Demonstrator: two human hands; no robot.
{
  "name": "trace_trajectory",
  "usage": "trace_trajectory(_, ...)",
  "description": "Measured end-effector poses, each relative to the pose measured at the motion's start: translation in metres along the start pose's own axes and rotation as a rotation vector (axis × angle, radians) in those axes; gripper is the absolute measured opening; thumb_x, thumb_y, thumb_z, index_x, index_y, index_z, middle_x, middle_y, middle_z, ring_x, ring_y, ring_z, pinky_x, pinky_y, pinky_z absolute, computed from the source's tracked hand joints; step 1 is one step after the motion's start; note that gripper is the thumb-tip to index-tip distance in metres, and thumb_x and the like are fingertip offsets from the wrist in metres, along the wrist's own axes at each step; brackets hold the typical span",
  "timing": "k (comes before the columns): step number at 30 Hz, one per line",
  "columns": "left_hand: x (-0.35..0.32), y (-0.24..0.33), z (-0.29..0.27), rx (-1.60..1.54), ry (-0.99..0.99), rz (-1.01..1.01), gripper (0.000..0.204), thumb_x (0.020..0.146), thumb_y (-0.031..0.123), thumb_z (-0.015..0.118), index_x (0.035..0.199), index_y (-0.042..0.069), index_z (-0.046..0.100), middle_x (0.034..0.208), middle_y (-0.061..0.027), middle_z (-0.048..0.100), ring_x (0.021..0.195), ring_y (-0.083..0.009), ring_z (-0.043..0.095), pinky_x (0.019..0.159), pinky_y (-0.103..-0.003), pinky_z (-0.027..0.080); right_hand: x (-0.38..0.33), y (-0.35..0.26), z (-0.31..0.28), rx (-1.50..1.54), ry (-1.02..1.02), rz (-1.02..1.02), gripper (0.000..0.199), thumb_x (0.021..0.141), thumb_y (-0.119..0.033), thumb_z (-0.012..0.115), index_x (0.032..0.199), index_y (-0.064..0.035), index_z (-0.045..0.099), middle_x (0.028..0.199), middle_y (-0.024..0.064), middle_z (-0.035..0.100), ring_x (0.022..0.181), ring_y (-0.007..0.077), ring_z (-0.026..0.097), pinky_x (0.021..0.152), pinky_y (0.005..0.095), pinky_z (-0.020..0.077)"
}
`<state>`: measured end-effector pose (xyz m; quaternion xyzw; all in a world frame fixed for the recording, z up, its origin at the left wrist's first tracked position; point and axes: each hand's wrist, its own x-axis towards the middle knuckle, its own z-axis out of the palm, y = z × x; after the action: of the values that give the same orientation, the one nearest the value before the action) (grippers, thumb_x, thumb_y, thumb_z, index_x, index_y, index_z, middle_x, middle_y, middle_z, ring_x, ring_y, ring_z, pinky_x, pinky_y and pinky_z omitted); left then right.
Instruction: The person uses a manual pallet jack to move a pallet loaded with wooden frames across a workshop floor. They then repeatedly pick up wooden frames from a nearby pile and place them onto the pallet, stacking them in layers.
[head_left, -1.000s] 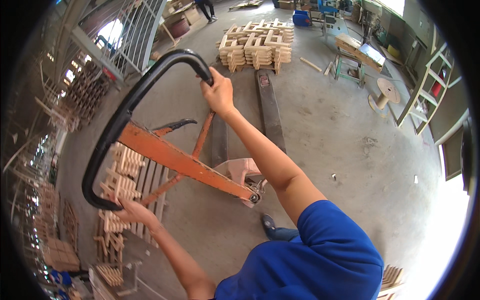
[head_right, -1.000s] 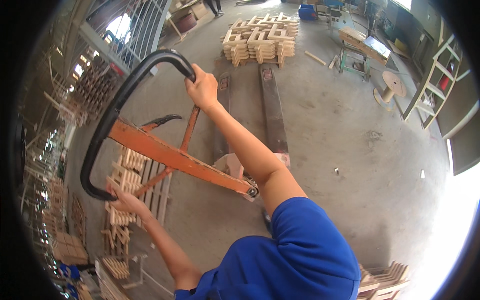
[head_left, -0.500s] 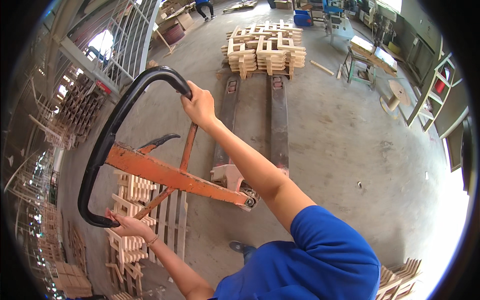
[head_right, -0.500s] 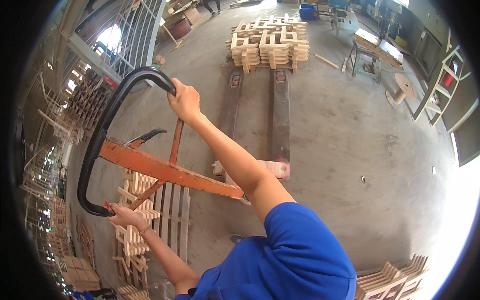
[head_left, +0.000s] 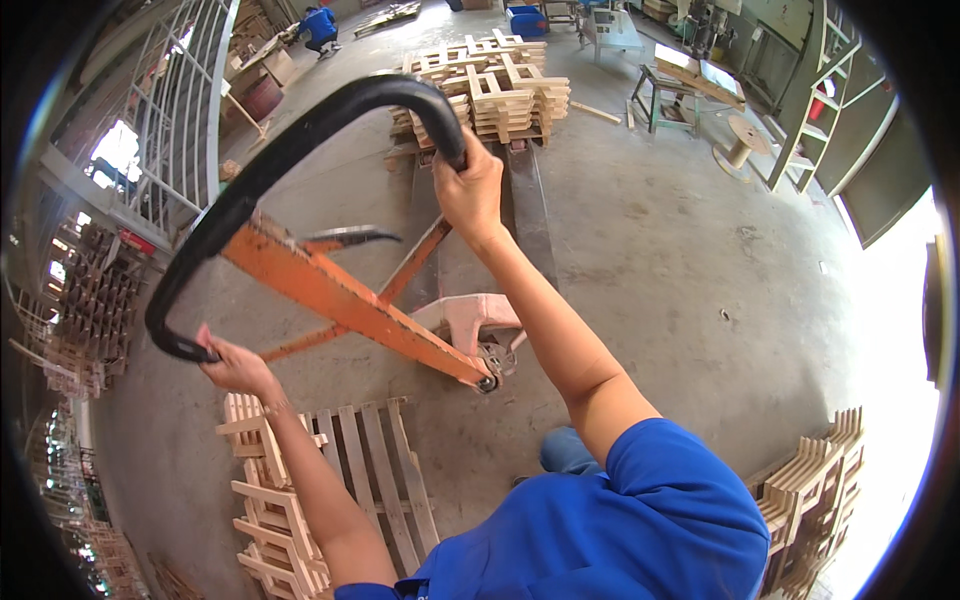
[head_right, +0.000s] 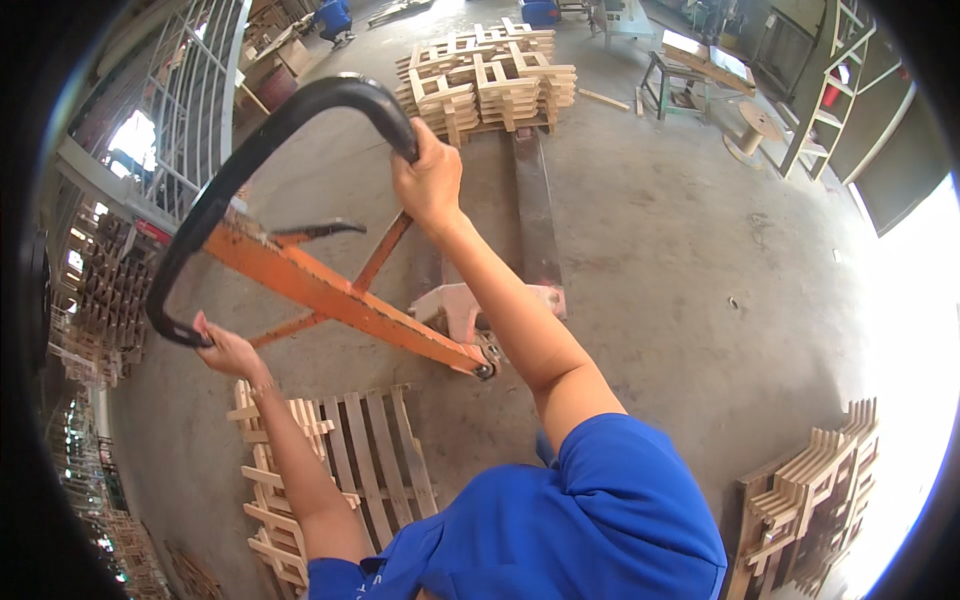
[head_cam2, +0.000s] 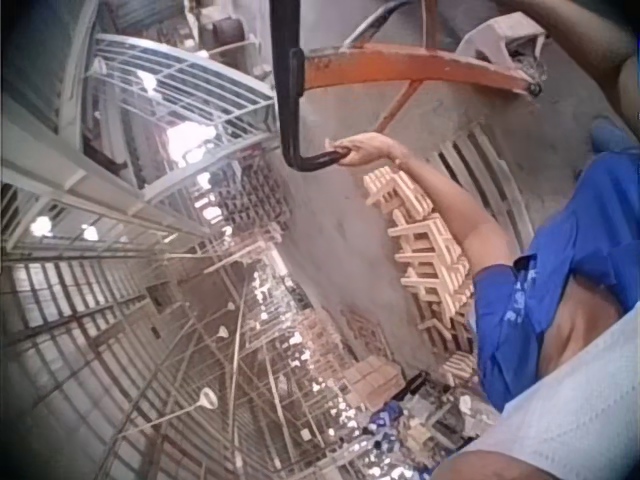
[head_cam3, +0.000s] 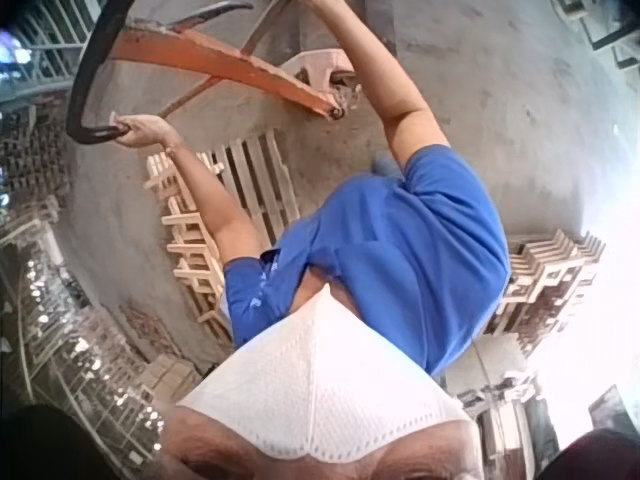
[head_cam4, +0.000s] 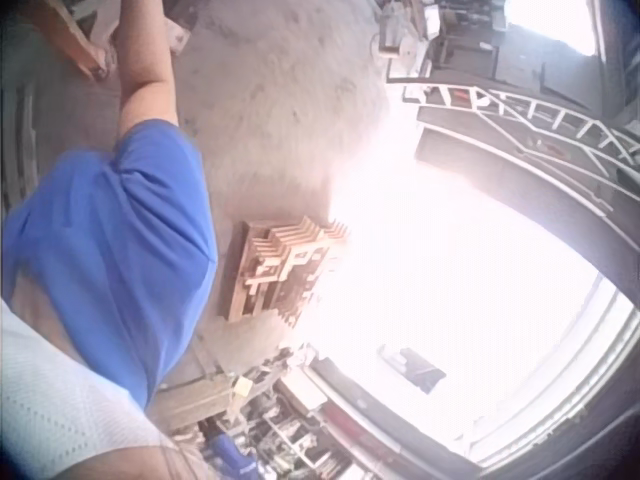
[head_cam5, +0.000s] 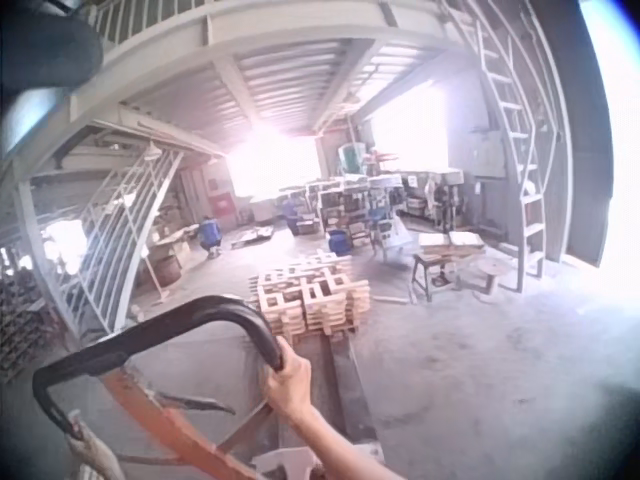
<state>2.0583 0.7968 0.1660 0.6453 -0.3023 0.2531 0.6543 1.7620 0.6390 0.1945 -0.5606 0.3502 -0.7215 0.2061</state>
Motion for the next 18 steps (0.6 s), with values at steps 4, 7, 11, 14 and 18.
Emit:
trace_trajectory(4, 0.071, -0.086, 0.096, -0.075, -0.135, -0.003, 0.021, 0.09, 0.006, 0.046, 0.099, -0.001, 0.063, 0.102, -0.012, 0.065, 0.095, -0.0212, 0.06, 0.085, -0.033, 0.044, 0.006, 0.028, 0.077, -0.098, 0.073, 0.001, 0.018, 0.075, -0.004, 0.057, 0.093, -0.0037, 0.059, 0.071, 0.0208, 0.059, 0.071, 0.0395, 0.06, 0.059, 0.0354, 0.0466)
trace_trajectory(7, 0.114, -0.132, 0.172, -0.163, -0.215, -0.01, 0.023, 0.089, 0.006, 0.044, 0.098, 0.0, 0.064, 0.1, -0.011, 0.065, 0.095, -0.0211, 0.061, 0.083, -0.032, 0.045, 0.019, 0.05, 0.134, -0.147, 0.129, -0.006, 0.015, 0.076, -0.002, 0.056, 0.091, -0.0022, 0.059, 0.064, 0.0166, 0.057, 0.056, 0.0244, 0.059, 0.057, 0.0304, 0.0455)
trace_trajectory(11, 0.139, -0.169, 0.275, -0.205, -0.23, -0.052, 0.022, 0.09, 0.006, 0.044, 0.099, 0.002, 0.064, 0.102, -0.0102, 0.065, 0.096, -0.0227, 0.061, 0.084, -0.033, 0.046, 0.06, 0.11, 0.198, -0.134, 0.199, -0.062, 0.012, 0.078, -0.001, 0.055, 0.088, -0.0015, 0.061, 0.065, 0.0105, 0.06, 0.058, 0.0126, 0.055, 0.06, 0.0267, 0.0446)
trace_trajectory(14, 0.162, -0.192, 0.347, -0.203, -0.252, -0.052, 0.023, 0.09, 0.006, 0.043, 0.1, 0.002, 0.063, 0.102, -0.0093, 0.065, 0.096, -0.0223, 0.061, 0.085, -0.032, 0.046, 0.098, 0.149, 0.242, -0.152, 0.178, -0.006, 0.015, 0.08, 0.0, 0.052, 0.091, -0.0021, 0.062, 0.067, 0.0073, 0.061, 0.06, 0.0106, 0.055, 0.062, 0.0252, 0.0446)
trace_trajectory(18, 0.187, -0.216, 0.457, -0.283, -0.302, -0.109, 0.023, 0.089, 0.005, 0.043, 0.1, 0.003, 0.063, 0.103, -0.0083, 0.065, 0.094, -0.0201, 0.061, 0.085, -0.031, 0.046, 0.157, 0.211, 0.292, -0.205, 0.2, -0.005, 0.014, 0.082, -0.001, 0.051, 0.091, -0.0012, 0.062, 0.069, 0.0076, 0.061, 0.062, 0.0088, 0.055, 0.063, 0.0252, 0.0447)
